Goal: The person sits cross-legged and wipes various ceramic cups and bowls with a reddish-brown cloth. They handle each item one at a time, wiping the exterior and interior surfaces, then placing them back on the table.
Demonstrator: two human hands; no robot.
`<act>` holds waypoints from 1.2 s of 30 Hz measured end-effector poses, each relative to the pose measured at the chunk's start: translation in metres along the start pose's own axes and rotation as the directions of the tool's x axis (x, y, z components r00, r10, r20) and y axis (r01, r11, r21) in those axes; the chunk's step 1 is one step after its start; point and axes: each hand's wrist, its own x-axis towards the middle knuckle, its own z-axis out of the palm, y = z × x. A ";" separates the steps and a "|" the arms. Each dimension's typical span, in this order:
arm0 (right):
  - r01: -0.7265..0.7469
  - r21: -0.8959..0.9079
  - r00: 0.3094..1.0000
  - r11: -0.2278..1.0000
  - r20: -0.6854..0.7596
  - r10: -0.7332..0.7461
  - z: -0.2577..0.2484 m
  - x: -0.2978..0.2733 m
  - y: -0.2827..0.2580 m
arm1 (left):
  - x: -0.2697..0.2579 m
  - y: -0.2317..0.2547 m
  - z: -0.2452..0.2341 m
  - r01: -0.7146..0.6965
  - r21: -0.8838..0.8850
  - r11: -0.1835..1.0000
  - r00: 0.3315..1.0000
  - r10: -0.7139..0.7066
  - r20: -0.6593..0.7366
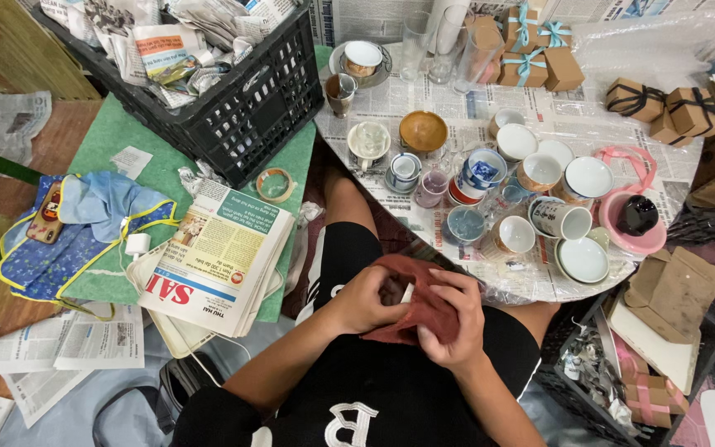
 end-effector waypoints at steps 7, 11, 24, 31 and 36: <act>-0.041 0.077 0.999 0.996 -0.024 0.043 0.000 -0.003 0.004 | -0.006 0.026 -0.001 -0.096 0.165 0.982 0.990 0.112 -0.090; -0.079 0.127 0.996 0.989 -0.024 0.083 0.000 -0.005 0.006 | -0.006 0.042 -0.002 -0.109 0.016 0.994 0.994 0.109 -0.005; -0.413 0.379 0.909 0.828 0.121 0.398 -0.004 -0.009 0.009 | -0.007 0.067 -0.012 -0.342 0.243 0.908 0.937 0.349 0.016; -0.562 0.352 0.827 0.748 0.227 0.515 -0.012 -0.011 0.015 | -0.006 0.054 -0.012 -0.515 0.421 0.746 0.831 0.555 0.034; -0.675 0.481 0.728 0.560 0.307 0.613 -0.011 -0.012 0.018 | -0.001 0.053 -0.017 -0.593 0.535 0.603 0.760 0.639 0.122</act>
